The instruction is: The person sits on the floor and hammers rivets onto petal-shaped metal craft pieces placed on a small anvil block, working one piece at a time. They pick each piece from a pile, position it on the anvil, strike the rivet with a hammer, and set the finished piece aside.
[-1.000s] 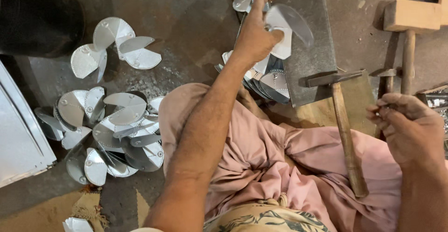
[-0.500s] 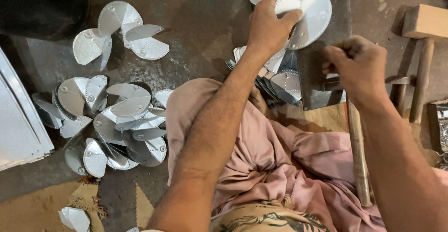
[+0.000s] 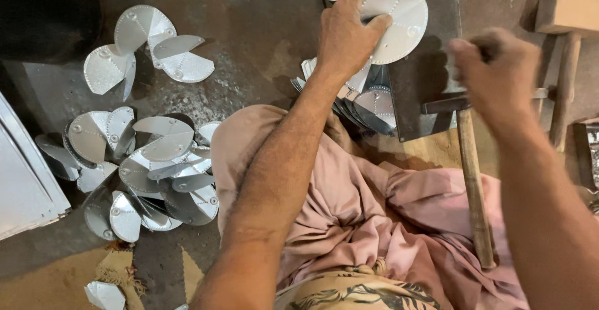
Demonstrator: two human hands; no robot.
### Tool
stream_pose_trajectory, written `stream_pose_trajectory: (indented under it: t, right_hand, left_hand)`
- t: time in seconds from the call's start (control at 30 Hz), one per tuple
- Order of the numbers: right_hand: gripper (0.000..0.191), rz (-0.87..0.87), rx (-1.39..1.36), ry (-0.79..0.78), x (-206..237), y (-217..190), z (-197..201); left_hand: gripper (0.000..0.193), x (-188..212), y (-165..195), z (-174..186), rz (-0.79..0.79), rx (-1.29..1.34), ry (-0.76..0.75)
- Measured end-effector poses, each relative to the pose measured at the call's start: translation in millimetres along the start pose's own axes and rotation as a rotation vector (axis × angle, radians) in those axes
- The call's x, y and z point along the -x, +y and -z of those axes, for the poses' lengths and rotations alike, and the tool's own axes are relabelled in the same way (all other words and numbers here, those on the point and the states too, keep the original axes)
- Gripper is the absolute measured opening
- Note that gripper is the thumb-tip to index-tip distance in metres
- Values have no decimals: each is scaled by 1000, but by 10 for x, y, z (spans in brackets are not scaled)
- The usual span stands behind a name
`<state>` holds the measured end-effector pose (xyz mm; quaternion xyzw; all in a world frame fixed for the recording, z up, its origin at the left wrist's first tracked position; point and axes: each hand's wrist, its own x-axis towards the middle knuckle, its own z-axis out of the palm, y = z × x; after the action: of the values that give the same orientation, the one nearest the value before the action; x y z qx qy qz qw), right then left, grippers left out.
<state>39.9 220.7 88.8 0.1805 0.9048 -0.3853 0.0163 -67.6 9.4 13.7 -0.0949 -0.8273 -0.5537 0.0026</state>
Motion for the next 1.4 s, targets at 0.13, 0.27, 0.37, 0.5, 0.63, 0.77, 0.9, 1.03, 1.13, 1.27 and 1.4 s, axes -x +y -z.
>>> stream_pose_trajectory:
  t: [0.13, 0.27, 0.37, 0.5, 0.63, 0.77, 0.9, 1.03, 1.13, 1.27, 1.4]
  right_hand:
    - [31, 29, 396, -81, 553, 224, 442]
    - [54, -174, 675, -358, 1084, 468, 487]
    - [48, -263, 631, -443, 1271, 592, 464]
    - [32, -356, 248, -399, 1255, 584, 572]
    - [28, -345, -530, -338, 1193, 411, 577]
    - [21, 31, 246, -20, 1149, 248, 392]
    - [25, 276, 293, 149, 1142, 147, 319]
    - [25, 144, 377, -38, 1106, 123, 315]
    - [31, 199, 419, 40, 1101, 153, 300]
    - [27, 218, 297, 120, 1143, 198, 279]
    - [25, 271, 386, 55, 1116, 206, 235]
  left_hand:
    - [48, 72, -17, -9, -30, -80, -50]
    - [46, 84, -21, -54, -63, -145, -104]
    - [45, 85, 6, -66, -40, -175, -139]
    - [37, 151, 78, -46, -85, -199, -171]
    - [27, 224, 169, -48, -235, -239, -164]
    - [24, 250, 225, -51, -286, -344, -166]
    - [22, 267, 246, -46, -346, -322, -141]
    - [19, 284, 267, -53, -342, -351, -147]
    - [18, 285, 274, -56, -354, -327, -128]
    - [17, 287, 260, -52, -336, -338, -130]
    - [15, 292, 250, -62, -339, -384, -130]
